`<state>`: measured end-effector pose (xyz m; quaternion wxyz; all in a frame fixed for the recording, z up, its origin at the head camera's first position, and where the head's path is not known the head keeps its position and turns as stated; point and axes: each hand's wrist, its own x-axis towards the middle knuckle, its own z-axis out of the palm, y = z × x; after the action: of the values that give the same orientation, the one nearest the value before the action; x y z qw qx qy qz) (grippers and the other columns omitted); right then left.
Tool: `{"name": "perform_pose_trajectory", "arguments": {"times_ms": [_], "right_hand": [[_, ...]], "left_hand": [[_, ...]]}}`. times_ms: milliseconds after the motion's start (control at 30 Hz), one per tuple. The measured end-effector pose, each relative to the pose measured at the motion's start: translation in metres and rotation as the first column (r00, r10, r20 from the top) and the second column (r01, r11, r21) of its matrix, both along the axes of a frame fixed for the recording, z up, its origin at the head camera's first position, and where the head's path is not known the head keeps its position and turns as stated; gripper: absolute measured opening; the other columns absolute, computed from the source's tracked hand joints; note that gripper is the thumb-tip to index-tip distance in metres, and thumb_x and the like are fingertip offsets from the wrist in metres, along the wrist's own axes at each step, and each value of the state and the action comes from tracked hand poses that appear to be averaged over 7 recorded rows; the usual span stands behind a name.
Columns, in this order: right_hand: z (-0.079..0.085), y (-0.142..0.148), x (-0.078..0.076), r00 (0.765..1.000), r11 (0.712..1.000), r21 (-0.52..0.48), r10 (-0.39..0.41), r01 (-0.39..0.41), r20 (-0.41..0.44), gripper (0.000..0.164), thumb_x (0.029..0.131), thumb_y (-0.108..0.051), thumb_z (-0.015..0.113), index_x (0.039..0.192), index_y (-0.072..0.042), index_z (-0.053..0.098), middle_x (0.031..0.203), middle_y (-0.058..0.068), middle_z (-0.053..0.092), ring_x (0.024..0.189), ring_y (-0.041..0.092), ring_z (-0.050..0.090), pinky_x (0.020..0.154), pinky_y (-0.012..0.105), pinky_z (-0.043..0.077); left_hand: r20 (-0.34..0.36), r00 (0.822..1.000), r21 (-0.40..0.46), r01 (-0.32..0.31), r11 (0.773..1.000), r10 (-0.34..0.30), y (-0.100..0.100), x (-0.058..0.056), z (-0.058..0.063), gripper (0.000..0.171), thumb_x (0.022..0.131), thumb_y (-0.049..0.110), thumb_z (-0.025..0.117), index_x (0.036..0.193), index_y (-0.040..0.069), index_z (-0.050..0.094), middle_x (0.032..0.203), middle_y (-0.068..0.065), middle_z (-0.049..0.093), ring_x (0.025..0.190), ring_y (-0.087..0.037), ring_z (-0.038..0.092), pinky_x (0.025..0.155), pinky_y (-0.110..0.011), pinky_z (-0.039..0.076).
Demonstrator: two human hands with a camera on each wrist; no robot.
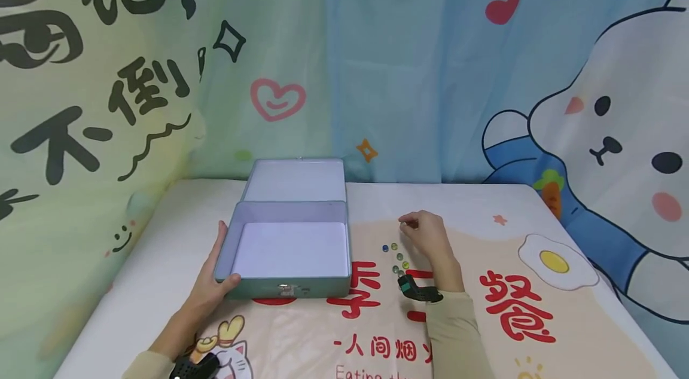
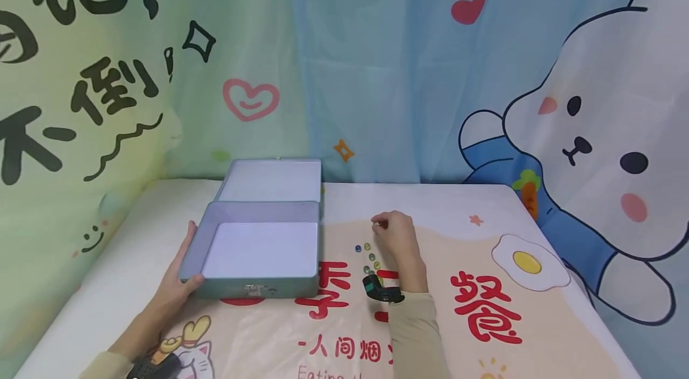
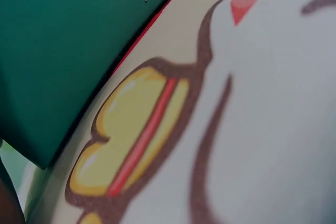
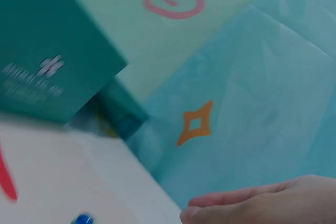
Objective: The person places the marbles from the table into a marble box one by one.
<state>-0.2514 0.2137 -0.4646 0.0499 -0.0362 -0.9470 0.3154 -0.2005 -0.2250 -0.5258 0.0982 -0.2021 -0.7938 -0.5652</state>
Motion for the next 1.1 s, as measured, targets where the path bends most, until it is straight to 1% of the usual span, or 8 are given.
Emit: {"name": "perform_pose_trajectory", "arguments": {"times_ms": [100, 200, 333, 467, 533, 600, 733, 1100], "right_hand": [[0.003, -0.005, -0.002, 0.998, 0.998, -0.044, -0.050, 0.049, -0.033, 0.022, 0.090, -0.012, 0.062, 0.109, -0.005, 0.071, 0.108, 0.016, 0.068, 0.098, 0.029, 0.061, 0.089, 0.042, 0.051], [0.006, -0.012, -0.004, 0.989, 0.986, -0.118, -0.126, 0.117, -0.073, 0.024, 0.091, -0.014, 0.060, 0.112, -0.005, 0.070, 0.110, 0.017, 0.067, 0.100, 0.029, 0.060, 0.090, 0.042, 0.051], [0.006, -0.022, -0.005, 0.976, 0.965, -0.194, -0.198, 0.177, -0.096, 0.025, 0.091, -0.015, 0.061, 0.113, -0.007, 0.069, 0.110, 0.015, 0.067, 0.100, 0.028, 0.060, 0.091, 0.040, 0.051], [0.005, -0.030, -0.005, 0.974, 0.965, -0.200, -0.193, 0.167, -0.118, 0.024, 0.091, -0.015, 0.062, 0.113, -0.007, 0.069, 0.110, 0.014, 0.067, 0.101, 0.028, 0.060, 0.092, 0.040, 0.050], [0.004, -0.033, -0.004, 0.974, 0.967, -0.199, -0.184, 0.156, -0.132, 0.024, 0.091, -0.015, 0.062, 0.112, -0.007, 0.069, 0.110, 0.014, 0.067, 0.102, 0.028, 0.061, 0.093, 0.041, 0.050], [0.003, -0.034, -0.003, 0.974, 0.968, -0.200, -0.180, 0.150, -0.139, 0.023, 0.091, -0.015, 0.062, 0.111, -0.007, 0.070, 0.110, 0.014, 0.067, 0.103, 0.028, 0.061, 0.092, 0.041, 0.050], [-0.001, -0.033, -0.003, 0.975, 0.969, -0.198, -0.175, 0.146, -0.135, 0.022, 0.090, -0.014, 0.063, 0.109, -0.007, 0.071, 0.109, 0.014, 0.067, 0.103, 0.028, 0.062, 0.091, 0.042, 0.051], [0.004, -0.036, -0.010, 0.977, 0.975, -0.202, -0.124, 0.087, -0.175, 0.020, 0.087, -0.015, 0.067, 0.105, -0.007, 0.072, 0.103, 0.012, 0.069, 0.097, 0.026, 0.064, 0.087, 0.041, 0.052]], "left_hand": [[0.023, 1.000, 0.001, -0.009, 1.000, 0.009, -0.003, 0.001, 0.000, 0.100, 0.082, 0.044, 0.067, 0.154, 0.021, 0.002, 0.161, -0.009, 0.000, 0.147, -0.030, 0.004, 0.114, -0.051, 0.012], [0.029, 0.999, -0.004, -0.024, 1.000, 0.024, -0.005, 0.002, -0.001, 0.099, 0.082, 0.041, 0.067, 0.154, 0.021, 0.003, 0.161, -0.010, 0.001, 0.146, -0.033, 0.006, 0.108, -0.064, 0.011], [0.048, 0.998, -0.015, -0.041, 0.999, 0.041, -0.004, 0.003, -0.002, 0.096, 0.083, 0.039, 0.066, 0.154, 0.023, 0.004, 0.161, -0.009, 0.003, 0.146, -0.033, 0.009, 0.109, -0.063, 0.012], [0.056, 0.997, -0.028, -0.052, 0.998, 0.053, -0.003, 0.007, -0.004, 0.094, 0.084, 0.037, 0.064, 0.154, 0.023, 0.004, 0.161, -0.009, 0.005, 0.146, -0.033, 0.010, 0.107, -0.066, 0.013], [0.052, 0.997, -0.030, -0.060, 0.998, 0.061, -0.003, 0.009, -0.005, 0.093, 0.084, 0.037, 0.063, 0.154, 0.023, 0.005, 0.161, -0.010, 0.006, 0.146, -0.030, 0.012, 0.110, -0.060, 0.016], [0.037, 0.997, -0.023, -0.060, 0.998, 0.061, -0.003, 0.010, -0.006, 0.092, 0.084, 0.036, 0.063, 0.154, 0.022, 0.005, 0.161, -0.011, 0.007, 0.146, -0.025, 0.014, 0.114, -0.042, 0.019], [-0.004, 0.999, -0.021, -0.045, 0.999, 0.045, 0.000, 0.008, -0.008, 0.091, 0.084, 0.032, 0.063, 0.154, 0.020, 0.006, 0.160, -0.015, 0.009, 0.142, -0.007, 0.017, 0.103, -0.008, 0.019], [-0.064, 0.996, -0.034, -0.059, 0.998, 0.057, 0.003, 0.000, -0.002, 0.095, 0.080, 0.027, 0.066, 0.154, 0.016, 0.008, 0.158, -0.021, 0.014, 0.139, -0.003, 0.021, 0.101, -0.005, 0.020]]}}
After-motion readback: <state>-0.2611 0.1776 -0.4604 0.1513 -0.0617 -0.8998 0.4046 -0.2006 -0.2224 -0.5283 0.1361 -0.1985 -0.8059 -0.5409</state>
